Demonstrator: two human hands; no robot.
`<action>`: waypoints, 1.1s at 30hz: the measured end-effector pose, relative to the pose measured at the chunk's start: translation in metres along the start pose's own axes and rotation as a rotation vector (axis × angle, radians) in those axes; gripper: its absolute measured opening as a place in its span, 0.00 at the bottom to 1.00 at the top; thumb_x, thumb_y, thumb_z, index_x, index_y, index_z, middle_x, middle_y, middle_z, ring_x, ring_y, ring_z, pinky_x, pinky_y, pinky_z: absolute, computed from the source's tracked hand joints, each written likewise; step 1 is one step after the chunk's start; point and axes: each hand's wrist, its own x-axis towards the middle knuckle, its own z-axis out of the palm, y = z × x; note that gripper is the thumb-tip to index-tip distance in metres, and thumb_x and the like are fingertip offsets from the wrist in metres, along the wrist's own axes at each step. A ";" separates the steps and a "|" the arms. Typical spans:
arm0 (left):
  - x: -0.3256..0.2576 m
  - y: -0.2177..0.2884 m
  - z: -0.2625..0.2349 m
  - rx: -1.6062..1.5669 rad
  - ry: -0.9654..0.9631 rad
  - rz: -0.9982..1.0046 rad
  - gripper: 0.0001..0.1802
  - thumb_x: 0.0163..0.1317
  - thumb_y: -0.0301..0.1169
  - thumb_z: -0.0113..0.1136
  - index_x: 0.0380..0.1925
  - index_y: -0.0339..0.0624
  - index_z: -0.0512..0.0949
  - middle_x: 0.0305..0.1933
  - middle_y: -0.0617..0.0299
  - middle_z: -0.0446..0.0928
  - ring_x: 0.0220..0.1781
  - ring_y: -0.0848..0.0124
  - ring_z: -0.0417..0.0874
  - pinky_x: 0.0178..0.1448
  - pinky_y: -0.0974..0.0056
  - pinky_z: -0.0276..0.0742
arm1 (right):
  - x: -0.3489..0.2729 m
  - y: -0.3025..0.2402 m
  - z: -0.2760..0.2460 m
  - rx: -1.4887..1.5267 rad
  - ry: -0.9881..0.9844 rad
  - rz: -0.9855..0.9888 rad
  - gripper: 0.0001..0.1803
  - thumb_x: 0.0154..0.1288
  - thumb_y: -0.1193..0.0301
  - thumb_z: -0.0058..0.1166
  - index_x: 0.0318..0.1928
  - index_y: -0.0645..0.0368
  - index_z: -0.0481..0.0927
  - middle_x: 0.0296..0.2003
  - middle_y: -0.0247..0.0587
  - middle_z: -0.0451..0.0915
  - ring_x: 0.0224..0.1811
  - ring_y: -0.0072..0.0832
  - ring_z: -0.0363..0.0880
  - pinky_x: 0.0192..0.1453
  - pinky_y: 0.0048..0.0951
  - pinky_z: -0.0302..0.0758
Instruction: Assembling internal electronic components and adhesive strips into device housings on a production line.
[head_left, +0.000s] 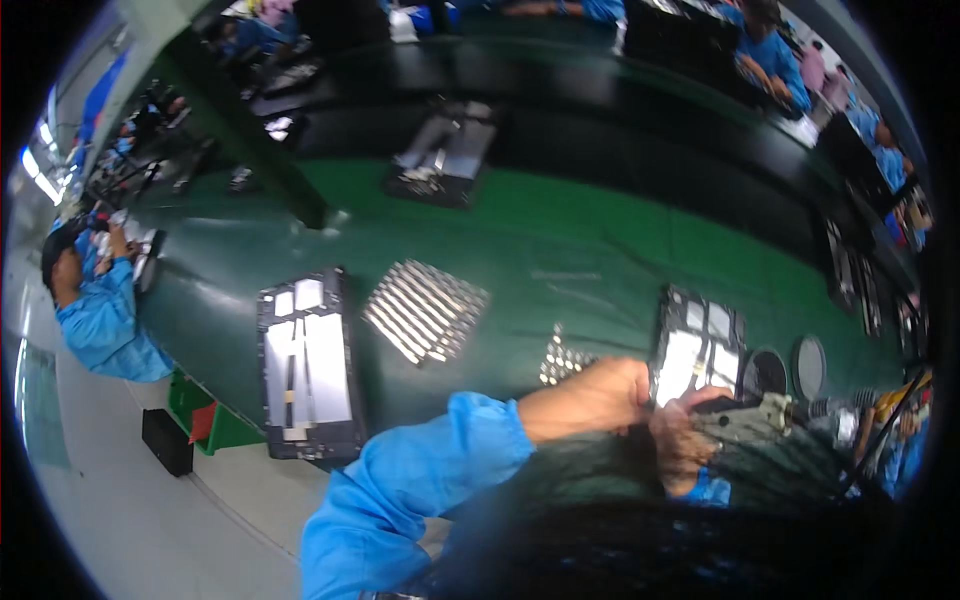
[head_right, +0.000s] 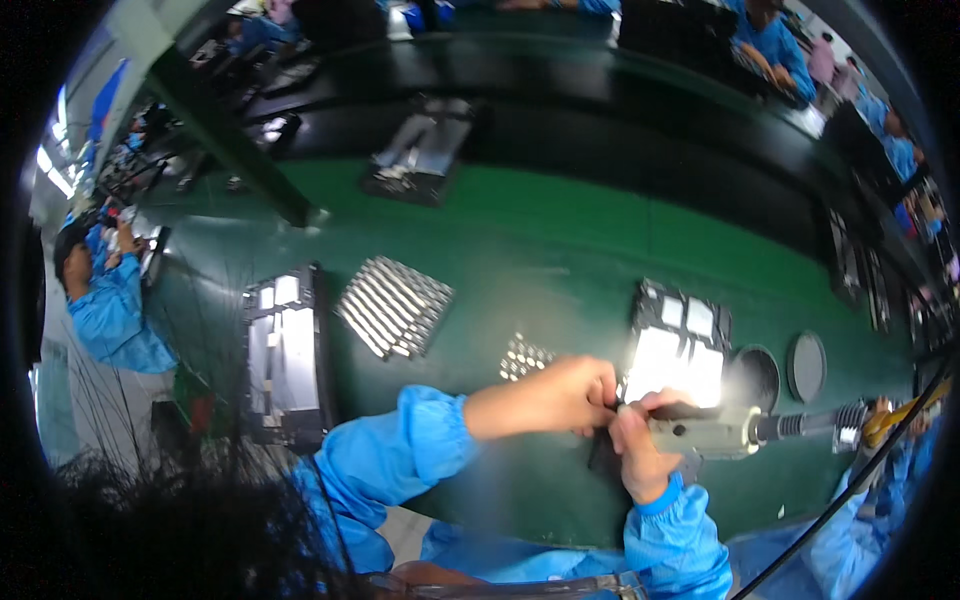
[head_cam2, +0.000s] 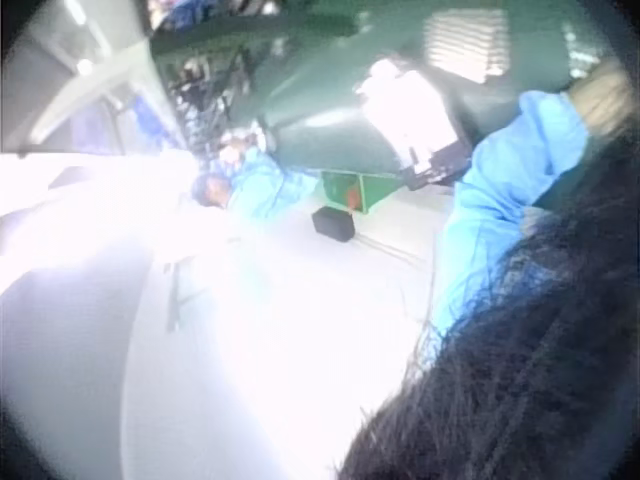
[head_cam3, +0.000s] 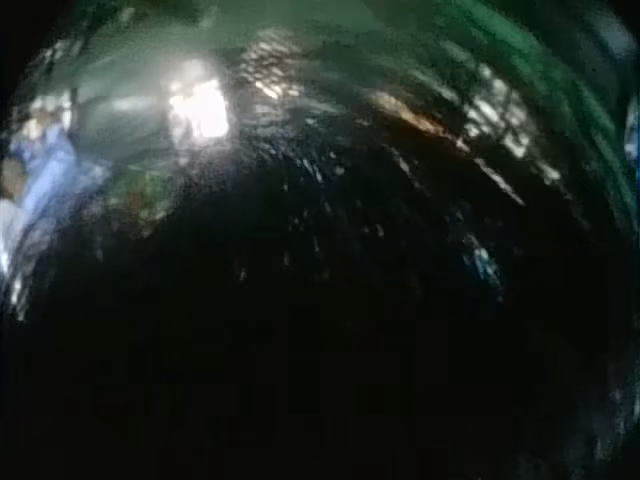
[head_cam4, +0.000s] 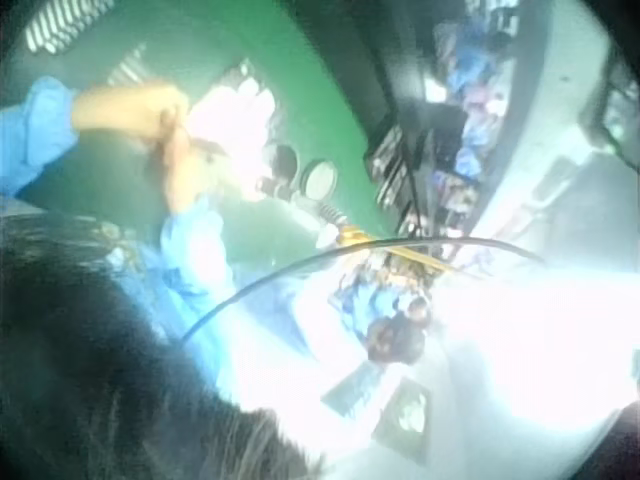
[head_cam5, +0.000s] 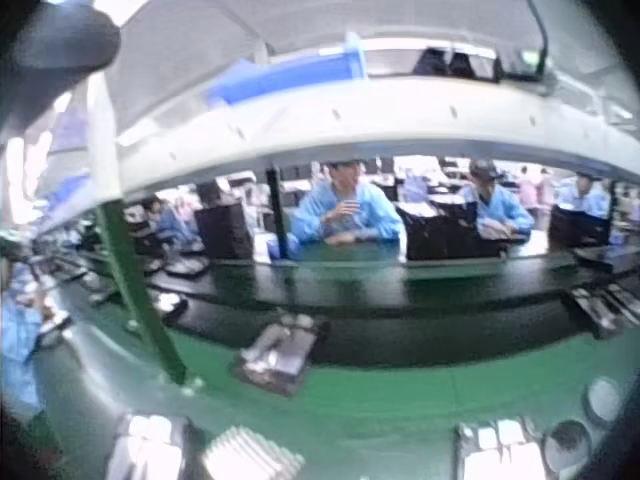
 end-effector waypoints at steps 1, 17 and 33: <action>0.003 0.002 0.002 -0.004 -0.047 -0.005 0.12 0.54 0.25 0.65 0.33 0.32 0.72 0.24 0.53 0.80 0.23 0.68 0.83 0.26 0.65 0.78 | -0.003 -0.013 -0.012 0.064 0.079 0.316 0.16 0.61 0.79 0.56 0.43 0.55 0.64 0.24 0.35 0.68 0.17 0.21 0.65 0.20 0.23 0.63; -0.035 0.041 0.045 0.707 0.056 0.391 0.28 0.54 0.38 0.68 0.51 0.39 0.70 0.51 0.52 0.70 0.51 0.55 0.77 0.48 0.55 0.76 | 0.024 -0.046 -0.070 0.308 -0.139 -0.446 0.28 0.59 0.72 0.59 0.59 0.56 0.64 0.17 0.28 0.62 0.14 0.19 0.63 0.17 0.22 0.60; 0.103 0.063 0.025 1.106 0.719 0.573 0.21 0.52 0.34 0.68 0.46 0.40 0.77 0.48 0.55 0.72 0.46 0.55 0.75 0.48 0.54 0.74 | 0.021 -0.107 -0.174 0.027 0.161 -0.583 0.23 0.60 0.76 0.55 0.56 0.62 0.67 0.17 0.29 0.62 0.13 0.18 0.59 0.16 0.22 0.58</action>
